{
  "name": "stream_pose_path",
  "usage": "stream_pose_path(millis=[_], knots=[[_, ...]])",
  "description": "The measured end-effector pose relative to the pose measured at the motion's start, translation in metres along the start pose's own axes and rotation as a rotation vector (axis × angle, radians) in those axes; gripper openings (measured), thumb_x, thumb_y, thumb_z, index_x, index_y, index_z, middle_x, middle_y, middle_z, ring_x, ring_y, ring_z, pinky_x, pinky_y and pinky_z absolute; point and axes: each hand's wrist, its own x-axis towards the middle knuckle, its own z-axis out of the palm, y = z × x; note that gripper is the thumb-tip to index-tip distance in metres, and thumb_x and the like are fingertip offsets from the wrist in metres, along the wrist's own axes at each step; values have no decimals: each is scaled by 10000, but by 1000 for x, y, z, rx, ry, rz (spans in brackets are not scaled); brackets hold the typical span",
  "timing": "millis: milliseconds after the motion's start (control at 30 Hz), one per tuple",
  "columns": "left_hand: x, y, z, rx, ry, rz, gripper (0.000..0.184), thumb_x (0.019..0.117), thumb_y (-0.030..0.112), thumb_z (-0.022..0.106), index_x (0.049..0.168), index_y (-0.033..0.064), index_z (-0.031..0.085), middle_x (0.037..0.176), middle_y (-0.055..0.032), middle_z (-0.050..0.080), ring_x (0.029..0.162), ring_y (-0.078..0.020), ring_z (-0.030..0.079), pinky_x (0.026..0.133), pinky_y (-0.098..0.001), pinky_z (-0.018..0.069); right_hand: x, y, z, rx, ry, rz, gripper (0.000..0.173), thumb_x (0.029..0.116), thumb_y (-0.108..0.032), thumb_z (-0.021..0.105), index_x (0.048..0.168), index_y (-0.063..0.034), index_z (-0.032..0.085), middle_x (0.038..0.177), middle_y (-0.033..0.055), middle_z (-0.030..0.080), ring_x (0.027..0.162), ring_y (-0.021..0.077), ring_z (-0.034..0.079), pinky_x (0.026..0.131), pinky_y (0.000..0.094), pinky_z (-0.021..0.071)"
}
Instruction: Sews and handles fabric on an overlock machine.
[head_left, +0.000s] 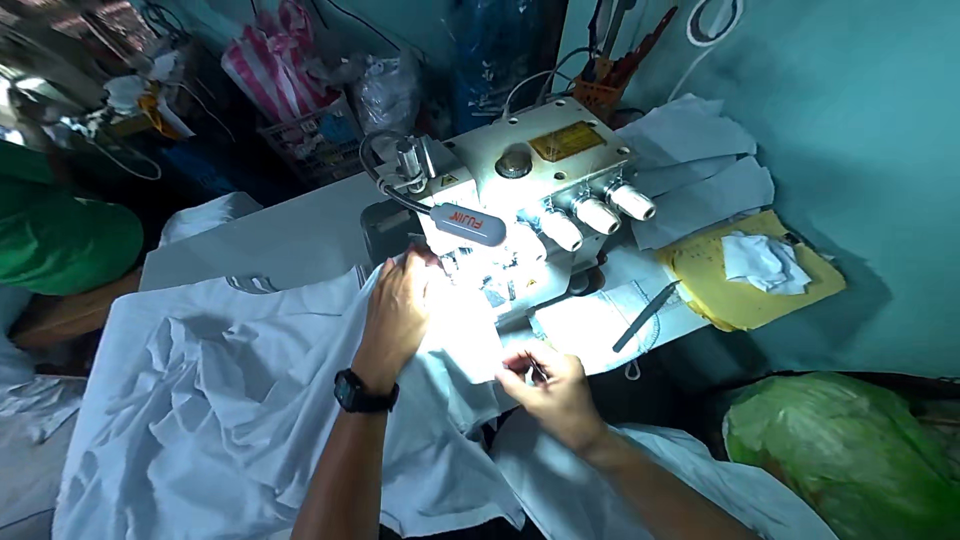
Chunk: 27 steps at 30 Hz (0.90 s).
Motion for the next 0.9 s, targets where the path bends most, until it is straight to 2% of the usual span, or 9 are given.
stream_pose_path(millis=[167,333,467,567,667,700,767,833,900], knots=[[33,-13,-7,-102,-17,-149,401,947,142,721,1286,-33,598,1154,-287,668,1094,-465,644,954,-632,478,35,1,11,-81,57,-144,113,865,-49,701,902,33,768,788,63,740,690,-6,652,673,138,540],[70,-38,-6,-165,32,-247,468,958,213,706,1312,-57,563,1213,-283,651,1159,-416,632,1018,-585,461,45,6,20,-457,162,-284,146,844,-168,687,808,-58,775,653,59,694,559,155,644,508,336,499],[80,-60,-1,-227,121,-415,665,954,340,714,1429,-60,476,1337,-309,595,1280,-433,570,1097,-578,419,35,13,21,-336,135,-349,168,907,-149,672,854,-30,778,697,70,714,603,122,658,566,275,536],[68,-67,-3,-286,236,-507,515,988,336,655,1285,-81,598,1231,-283,643,1186,-385,607,1041,-560,443,18,32,2,-237,87,-388,185,945,-129,648,892,2,768,754,92,735,668,91,679,655,220,559],[23,-53,-18,-374,477,-403,335,1015,270,602,1149,-37,596,926,-96,636,811,-123,608,768,-320,520,1,69,-24,-401,85,-270,161,901,-122,662,895,-9,776,773,89,749,667,119,698,649,259,573],[0,-43,-27,-428,508,-330,297,1014,242,618,1184,14,536,923,-32,615,769,-59,604,711,-255,529,-3,81,-29,-479,85,-255,158,891,-135,666,893,-17,771,763,90,742,658,146,698,632,290,572],[-41,-27,-43,-483,477,-145,469,994,163,627,1379,71,376,1143,30,659,930,-20,672,806,-238,582,-4,87,-32,-581,91,-267,160,876,-165,669,865,-38,766,742,89,737,639,181,698,598,335,560],[-78,-20,-51,-338,399,13,504,1011,161,626,1414,-19,384,1240,-56,672,1025,-70,683,882,-273,576,-2,83,-30,-624,106,-234,170,856,-202,680,834,-58,768,692,83,715,592,199,677,543,379,525],[-115,-15,-51,-162,336,115,262,1020,149,621,1191,-48,638,1099,-143,717,968,-132,697,854,-290,573,0,80,-29,-547,106,-178,157,840,-195,707,832,-50,768,675,80,698,570,176,646,538,369,509]])
